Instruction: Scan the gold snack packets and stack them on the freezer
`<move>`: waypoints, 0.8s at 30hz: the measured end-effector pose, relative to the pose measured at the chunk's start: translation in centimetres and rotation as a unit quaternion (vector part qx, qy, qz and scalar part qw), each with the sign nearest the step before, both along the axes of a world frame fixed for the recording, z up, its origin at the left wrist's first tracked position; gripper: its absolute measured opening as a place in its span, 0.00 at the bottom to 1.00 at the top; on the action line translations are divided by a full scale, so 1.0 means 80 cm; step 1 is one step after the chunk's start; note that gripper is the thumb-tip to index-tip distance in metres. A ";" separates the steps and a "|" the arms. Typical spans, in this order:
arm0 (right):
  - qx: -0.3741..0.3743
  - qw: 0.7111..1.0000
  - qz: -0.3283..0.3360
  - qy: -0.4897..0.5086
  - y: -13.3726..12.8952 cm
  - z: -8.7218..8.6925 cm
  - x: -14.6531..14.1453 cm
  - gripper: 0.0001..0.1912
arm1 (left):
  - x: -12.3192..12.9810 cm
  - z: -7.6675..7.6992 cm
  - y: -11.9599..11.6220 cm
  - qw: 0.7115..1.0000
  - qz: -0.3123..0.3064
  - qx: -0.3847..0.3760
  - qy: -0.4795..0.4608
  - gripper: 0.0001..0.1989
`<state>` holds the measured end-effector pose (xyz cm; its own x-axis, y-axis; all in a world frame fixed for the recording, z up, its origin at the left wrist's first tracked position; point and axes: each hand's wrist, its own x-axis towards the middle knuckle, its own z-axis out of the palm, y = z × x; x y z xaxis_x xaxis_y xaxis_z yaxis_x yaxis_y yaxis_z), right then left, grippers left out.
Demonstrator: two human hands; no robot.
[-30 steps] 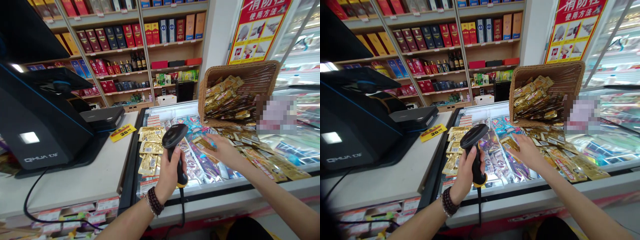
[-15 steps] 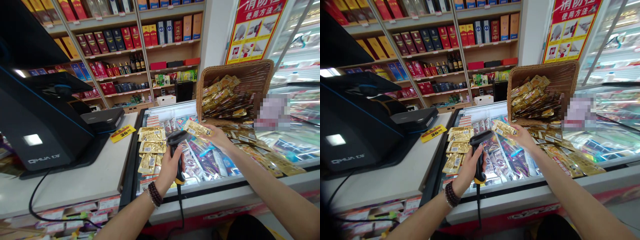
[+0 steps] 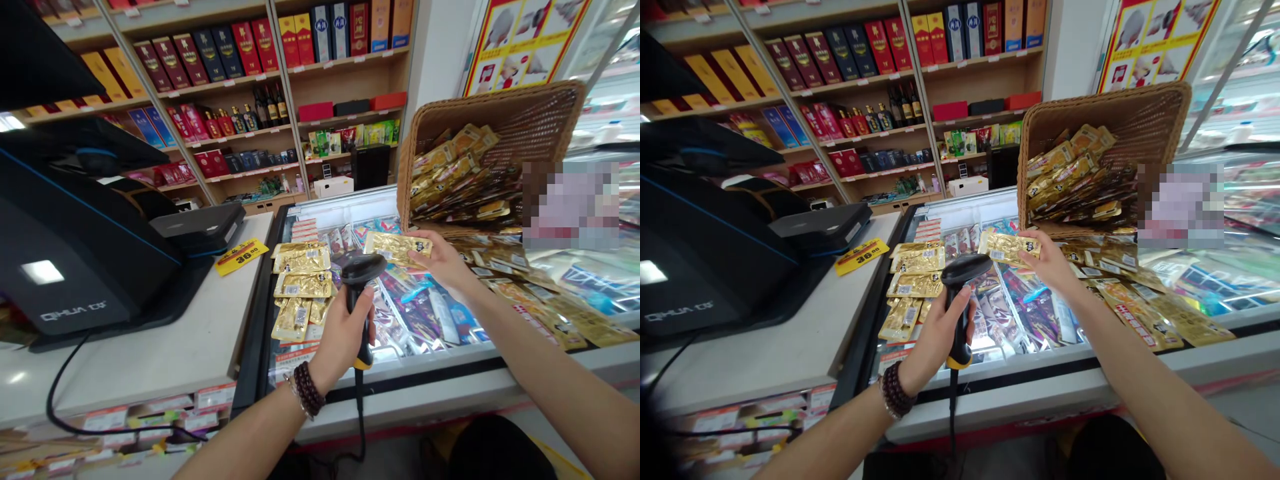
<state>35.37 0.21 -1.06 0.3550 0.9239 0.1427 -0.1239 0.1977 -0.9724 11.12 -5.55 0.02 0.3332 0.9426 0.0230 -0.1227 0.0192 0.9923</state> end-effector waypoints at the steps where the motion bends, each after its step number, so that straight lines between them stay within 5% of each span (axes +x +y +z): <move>1: 0.001 1.000 0.000 0.001 0.000 0.001 -0.002 0.25 | 0.000 -0.001 0.000 1.000 -0.003 0.002 0.002 0.25; 24: 0.011 0.993 0.023 -0.114 0.006 -0.018 0.009 0.30 | 0.000 -0.010 0.005 1.000 0.000 0.015 0.010 0.25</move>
